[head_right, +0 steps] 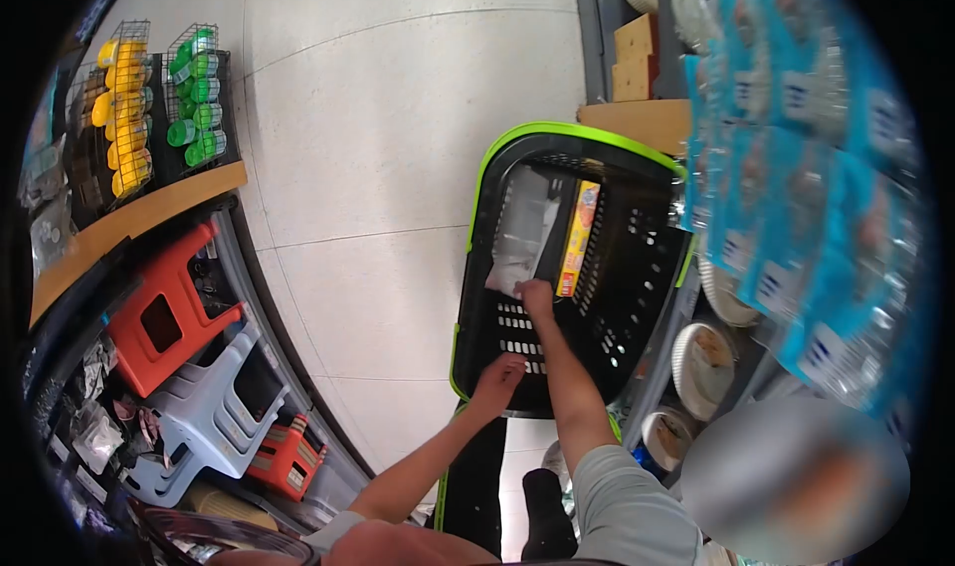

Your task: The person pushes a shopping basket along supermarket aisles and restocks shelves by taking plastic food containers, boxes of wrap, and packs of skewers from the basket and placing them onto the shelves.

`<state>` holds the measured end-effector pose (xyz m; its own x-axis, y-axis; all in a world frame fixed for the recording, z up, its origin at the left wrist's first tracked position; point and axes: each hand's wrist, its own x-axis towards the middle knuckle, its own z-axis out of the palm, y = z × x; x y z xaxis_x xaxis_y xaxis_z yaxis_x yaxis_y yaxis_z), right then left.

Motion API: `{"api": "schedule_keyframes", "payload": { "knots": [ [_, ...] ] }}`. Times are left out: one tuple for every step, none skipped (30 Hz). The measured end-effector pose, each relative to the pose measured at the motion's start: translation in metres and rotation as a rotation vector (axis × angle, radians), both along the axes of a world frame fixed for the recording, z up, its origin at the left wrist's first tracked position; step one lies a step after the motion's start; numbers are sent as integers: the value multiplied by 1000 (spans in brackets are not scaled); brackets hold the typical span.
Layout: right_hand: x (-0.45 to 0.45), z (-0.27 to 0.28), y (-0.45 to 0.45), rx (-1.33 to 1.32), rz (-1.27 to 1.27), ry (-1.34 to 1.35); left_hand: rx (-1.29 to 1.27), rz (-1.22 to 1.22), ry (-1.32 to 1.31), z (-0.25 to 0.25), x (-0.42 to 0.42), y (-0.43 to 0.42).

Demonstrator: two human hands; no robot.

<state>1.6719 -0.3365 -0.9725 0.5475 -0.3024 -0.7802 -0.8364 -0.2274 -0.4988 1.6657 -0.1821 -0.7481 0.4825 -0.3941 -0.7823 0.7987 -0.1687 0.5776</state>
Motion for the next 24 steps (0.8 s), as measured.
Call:
{"api": "schedule_keyframes", "payload": {
  "knots": [
    [5, 37, 2, -59, -80, 7, 23, 3, -48, 0, -6, 2],
    [-17, 35, -4, -169, 91, -117, 42, 5, -103, -1, -10, 4],
    [-23, 59, -12, -186, 129, -233, 40, 27, -102, 0, -16, 7],
    [-29, 83, -16, -195, 57, -196, 19, 33, -122, 12, -14, 7],
    [-29, 123, -13, -188, -120, -147, 45, 185, 124, 28, -11, 8],
    [-46, 139, -16, -205, -105, -167, 67, 330, 371, 45, -7, 9],
    [-40, 196, -13, -66, -278, -166, 144, 297, 370, 62, -4, 11],
    [-47, 231, -12, -131, -182, -158, 223, 264, 365, 79, -1, 13],
    [-52, 274, -10, -105, -187, -166, 260, 187, 341, 92, 0, 20],
    [-57, 317, -7, -69, -186, -227, 244, 192, 310, 120, 7, 18],
    [-56, 367, -2, -72, -67, -257, 245, 147, 360, 155, 17, 14],
    [-53, 418, 6, -125, 35, -338, 250, 101, 408, 184, 23, 12],
    [-57, 461, 17, -78, 67, -392, 183, 19, 374, 204, 20, 10],
    [-68, 490, 21, -44, 242, -509, 171, 17, 343, 226, 13, 9],
    [-78, 525, 29, -121, 431, -643, 85, 41, 376, 248, 5, 7],
    [-85, 558, 36, -184, 588, -703, -4, 60, 408, 268, 1, 3],
    [-91, 594, 41, -123, 648, -743, -151, 84, 371, 288, -4, 1],
    [-99, 627, 46, -66, 629, -805, -302, 107, 337, 308, -10, -3],
    [-103, 660, 45, -38, 622, -853, -364, 123, 369, 334, -12, -6],
    [-111, 692, 44, 0, 607, -887, -416, 138, 419, 361, -18, -5],
    [-121, 716, 40, -75, 490, -952, -457, 134, 382, 397, -17, -9],
    [-130, 738, 36, -147, 367, -1010, -578, 117, 345, 433, -19, -12],
    [-144, 760, 26, -172, 164, -926, -620, 72, 316, 472, -21, -14],
    [-150, 783, 21, -16, -204, -842, -562, -15, 323, 505, -26, -14]
  ]
}}
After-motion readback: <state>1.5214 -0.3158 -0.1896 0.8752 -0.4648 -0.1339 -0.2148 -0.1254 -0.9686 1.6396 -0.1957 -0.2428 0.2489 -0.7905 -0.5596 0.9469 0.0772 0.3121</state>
